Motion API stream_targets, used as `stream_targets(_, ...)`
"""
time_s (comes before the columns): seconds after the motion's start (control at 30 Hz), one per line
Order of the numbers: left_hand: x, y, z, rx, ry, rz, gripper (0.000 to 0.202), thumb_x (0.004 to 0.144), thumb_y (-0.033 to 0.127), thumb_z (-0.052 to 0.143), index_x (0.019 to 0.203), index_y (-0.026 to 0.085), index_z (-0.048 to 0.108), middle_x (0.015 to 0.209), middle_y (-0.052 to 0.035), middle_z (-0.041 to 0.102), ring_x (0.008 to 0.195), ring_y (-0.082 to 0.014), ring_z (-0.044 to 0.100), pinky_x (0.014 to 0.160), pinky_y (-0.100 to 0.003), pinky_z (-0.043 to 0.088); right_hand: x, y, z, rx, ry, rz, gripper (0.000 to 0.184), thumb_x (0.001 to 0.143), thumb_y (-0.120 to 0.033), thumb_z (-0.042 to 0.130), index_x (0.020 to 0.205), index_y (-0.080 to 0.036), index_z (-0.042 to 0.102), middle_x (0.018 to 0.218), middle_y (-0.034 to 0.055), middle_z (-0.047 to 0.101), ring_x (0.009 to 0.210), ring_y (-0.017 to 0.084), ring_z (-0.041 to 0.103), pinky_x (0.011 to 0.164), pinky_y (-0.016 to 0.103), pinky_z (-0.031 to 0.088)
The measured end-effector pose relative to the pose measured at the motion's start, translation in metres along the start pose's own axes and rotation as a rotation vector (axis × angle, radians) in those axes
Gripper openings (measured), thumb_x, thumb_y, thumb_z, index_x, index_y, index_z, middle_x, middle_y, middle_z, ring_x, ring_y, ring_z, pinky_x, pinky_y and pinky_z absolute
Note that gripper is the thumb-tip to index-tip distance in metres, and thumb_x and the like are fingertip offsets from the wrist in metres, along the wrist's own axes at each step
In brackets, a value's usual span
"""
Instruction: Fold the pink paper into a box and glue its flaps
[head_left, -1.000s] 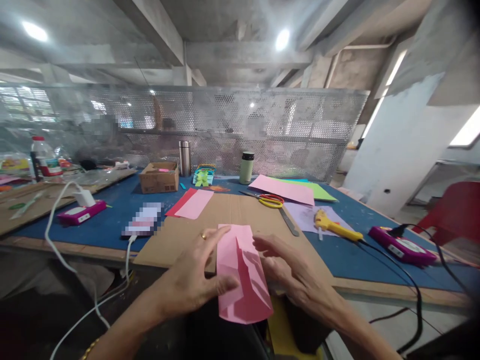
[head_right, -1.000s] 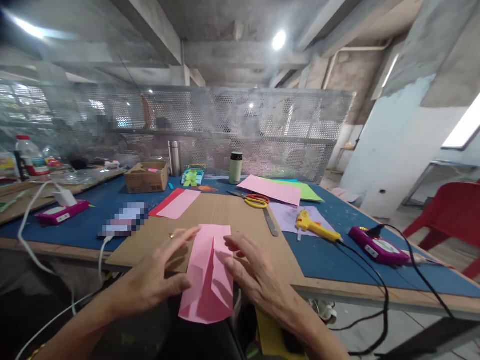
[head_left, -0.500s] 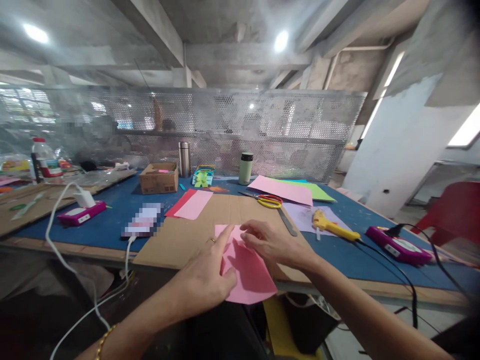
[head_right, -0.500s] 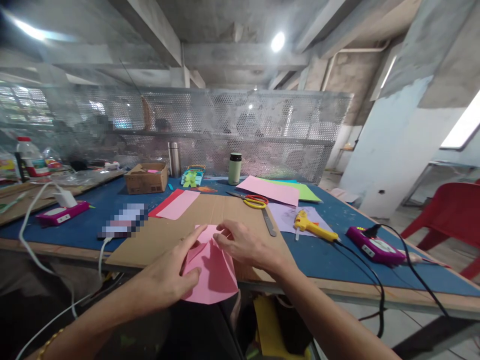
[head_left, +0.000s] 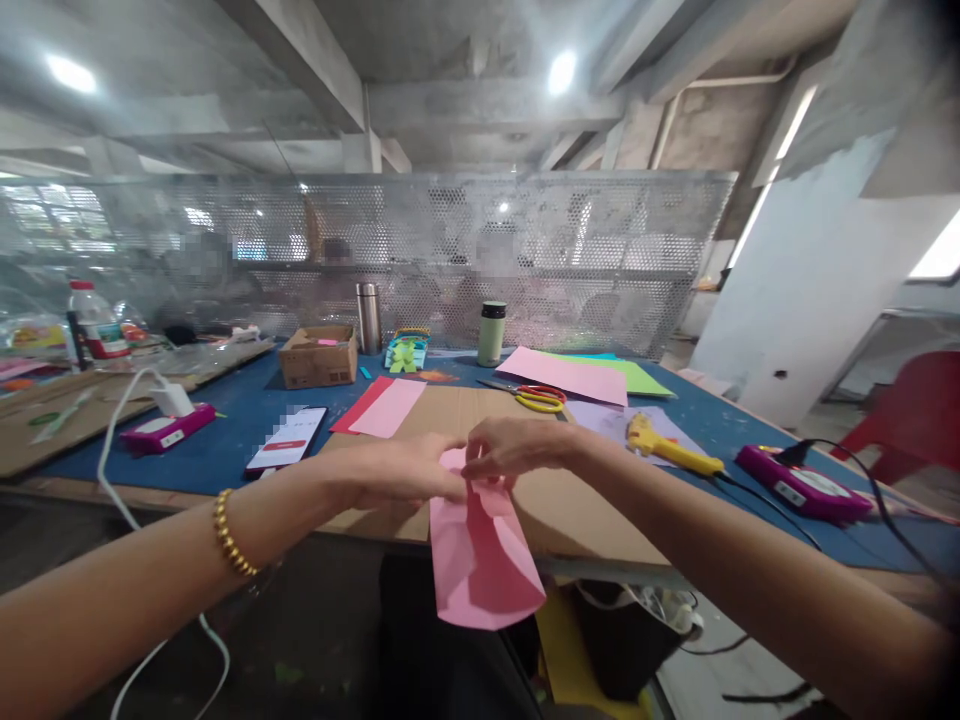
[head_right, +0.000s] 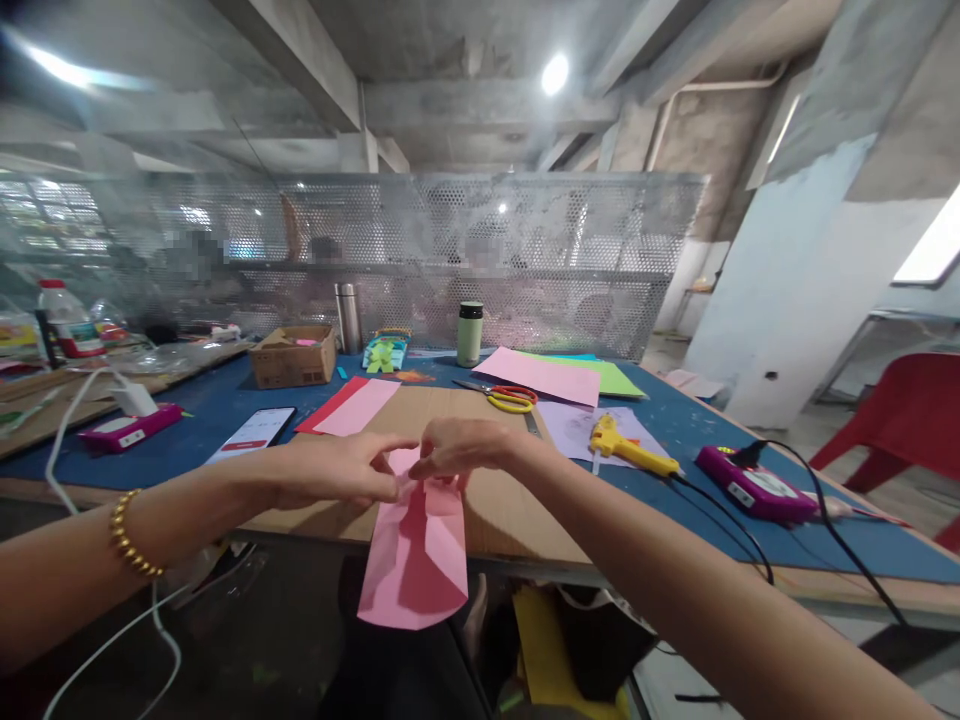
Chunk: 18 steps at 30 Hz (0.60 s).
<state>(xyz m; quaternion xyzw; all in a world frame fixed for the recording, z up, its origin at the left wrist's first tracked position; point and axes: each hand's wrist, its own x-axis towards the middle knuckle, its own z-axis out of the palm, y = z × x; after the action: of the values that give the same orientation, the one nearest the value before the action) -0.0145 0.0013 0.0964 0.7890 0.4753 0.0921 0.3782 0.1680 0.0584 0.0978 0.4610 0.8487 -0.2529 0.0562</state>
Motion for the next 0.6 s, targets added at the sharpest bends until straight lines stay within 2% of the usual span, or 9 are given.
stream_targets(0.1,0.011,0.006,0.006,0.132,-0.011,0.009,0.054,0.071,0.04,0.059,0.12,0.016,0.06,0.098,-0.0067,0.068,0.086,-0.0213,0.063,0.068,-0.026,0.047,0.001,-0.004,-0.002,-0.046,-0.057,0.006,0.033,0.072,-0.036,0.065,0.094,-0.012,0.071,0.085,0.0079,0.072,0.071,0.018,0.067,0.056,0.024,0.049)
stream_targets(0.2,0.022,0.01,0.016,0.302,-0.004,-0.019,0.042,0.069,0.039,0.059,0.103,0.016,0.066,0.09,-0.0074,0.068,0.078,-0.0218,0.063,0.063,-0.027,0.047,-0.001,-0.006,-0.004,-0.03,-0.107,-0.027,0.033,0.067,-0.033,0.07,0.092,-0.012,0.07,0.085,0.006,0.071,0.073,0.018,0.066,0.057,0.023,0.049)
stream_targets(0.37,0.036,0.013,0.018,0.461,-0.028,-0.049,0.045,0.061,0.031,0.063,0.102,0.013,0.065,0.094,-0.0107,0.068,0.077,-0.0229,0.063,0.06,-0.028,0.047,-0.004,-0.013,-0.004,-0.056,-0.139,-0.05,0.027,0.065,-0.027,0.073,0.088,-0.013,0.071,0.078,0.0026,0.069,0.071,0.016,0.065,0.058,0.023,0.051)
stream_targets(0.6,0.044,0.004,-0.002,0.429,-0.095,-0.11,0.05,0.054,0.022,0.064,0.103,0.015,0.068,0.087,-0.0064,0.069,0.076,-0.0213,0.061,0.06,-0.026,0.045,0.004,-0.018,-0.002,-0.022,-0.174,0.013,0.033,0.07,-0.03,0.069,0.097,-0.01,0.071,0.082,0.0053,0.07,0.068,0.015,0.064,0.058,0.024,0.053)
